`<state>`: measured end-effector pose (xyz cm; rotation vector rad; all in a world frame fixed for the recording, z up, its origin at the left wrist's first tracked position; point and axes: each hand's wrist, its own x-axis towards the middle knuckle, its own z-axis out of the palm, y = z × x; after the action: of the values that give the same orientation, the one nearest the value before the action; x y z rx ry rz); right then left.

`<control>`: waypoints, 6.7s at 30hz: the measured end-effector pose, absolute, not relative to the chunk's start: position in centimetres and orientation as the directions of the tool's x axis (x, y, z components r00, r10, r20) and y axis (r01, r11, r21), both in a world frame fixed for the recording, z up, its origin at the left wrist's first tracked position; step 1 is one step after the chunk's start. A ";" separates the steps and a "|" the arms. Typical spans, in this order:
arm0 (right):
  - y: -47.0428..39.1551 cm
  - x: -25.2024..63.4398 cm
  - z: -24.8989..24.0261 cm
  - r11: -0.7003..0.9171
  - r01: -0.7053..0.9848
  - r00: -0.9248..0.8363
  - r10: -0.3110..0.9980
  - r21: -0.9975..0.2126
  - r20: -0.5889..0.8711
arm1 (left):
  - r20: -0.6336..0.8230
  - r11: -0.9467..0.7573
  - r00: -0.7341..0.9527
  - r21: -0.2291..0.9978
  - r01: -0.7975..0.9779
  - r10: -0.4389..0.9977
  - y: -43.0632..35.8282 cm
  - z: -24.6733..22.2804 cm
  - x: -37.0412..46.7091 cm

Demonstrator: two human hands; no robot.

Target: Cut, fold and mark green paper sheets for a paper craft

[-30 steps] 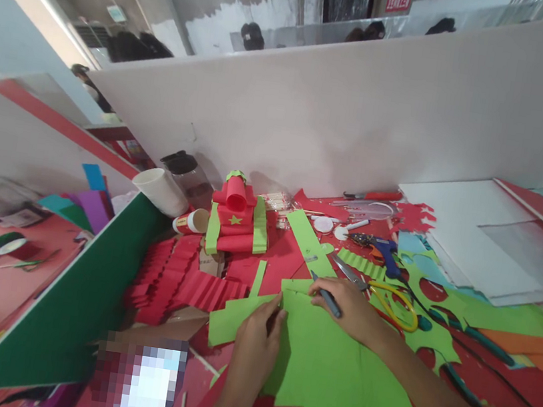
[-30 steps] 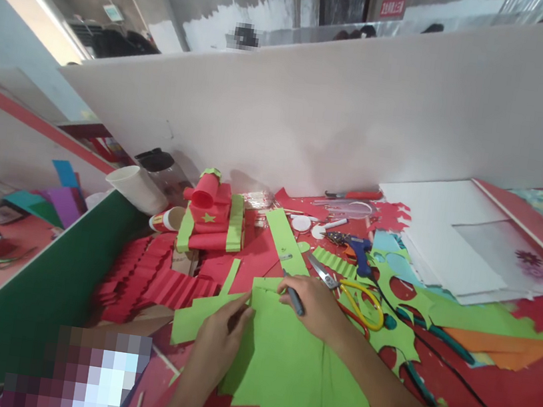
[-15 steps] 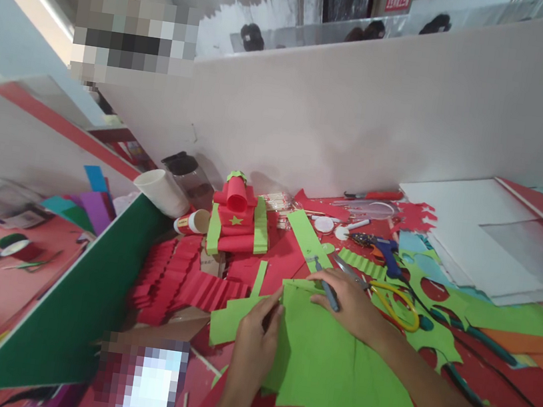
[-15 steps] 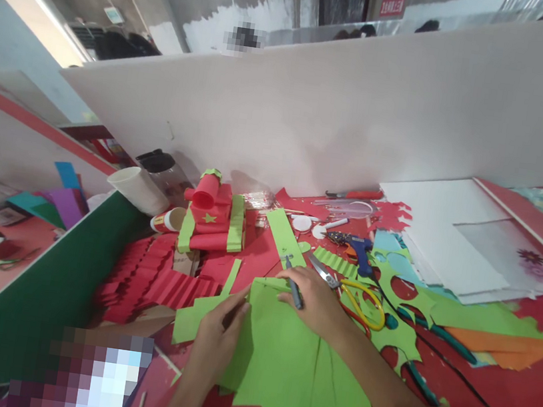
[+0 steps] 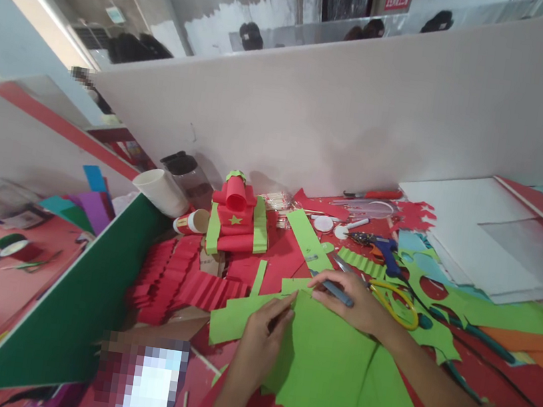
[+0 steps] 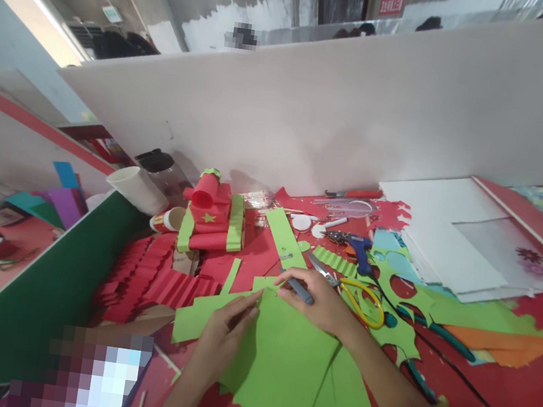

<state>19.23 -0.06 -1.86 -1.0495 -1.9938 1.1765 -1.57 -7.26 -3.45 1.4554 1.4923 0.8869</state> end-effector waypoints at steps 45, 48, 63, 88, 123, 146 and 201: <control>-0.7 18.6 -2.4 0.160 0.206 -0.493 0.869 -0.965 0.039 | -0.051 -0.132 0.174 0.452 0.882 0.984 -7.1 -1.9 -2.1; -0.8 18.5 -2.3 0.149 0.193 -0.496 0.867 -0.970 0.035 | -0.062 -0.142 0.181 0.404 0.904 0.981 -7.0 -1.7 -2.1; -0.2 19.1 -2.3 0.178 0.201 -0.420 0.904 -0.963 0.079 | 0.007 -0.150 0.188 0.632 0.761 0.982 -7.2 -2.3 -2.1; -0.9 18.7 -1.9 0.148 0.258 -0.563 0.826 -0.955 -0.024 | -0.132 0.097 0.013 0.790 0.605 0.991 -6.9 -1.8 -0.7; -1.6 17.3 -2.7 0.277 0.347 -0.415 0.902 -0.896 0.118 | -0.065 0.084 -0.059 0.507 0.858 0.996 -7.2 -3.1 0.0; -2.1 16.6 -4.0 0.053 0.387 -0.361 0.927 -0.921 -0.099 | -0.142 0.167 -0.100 0.612 0.773 0.985 -7.0 -3.5 -0.1; -2.0 16.7 -4.3 0.049 0.379 -0.364 0.926 -0.924 -0.100 | -0.138 0.148 -0.080 0.610 0.779 0.987 -7.1 -3.5 -0.4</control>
<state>16.65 -1.99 -4.26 -1.3103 -1.7886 1.3022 -0.38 -7.08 -3.48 1.6803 1.9117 0.5241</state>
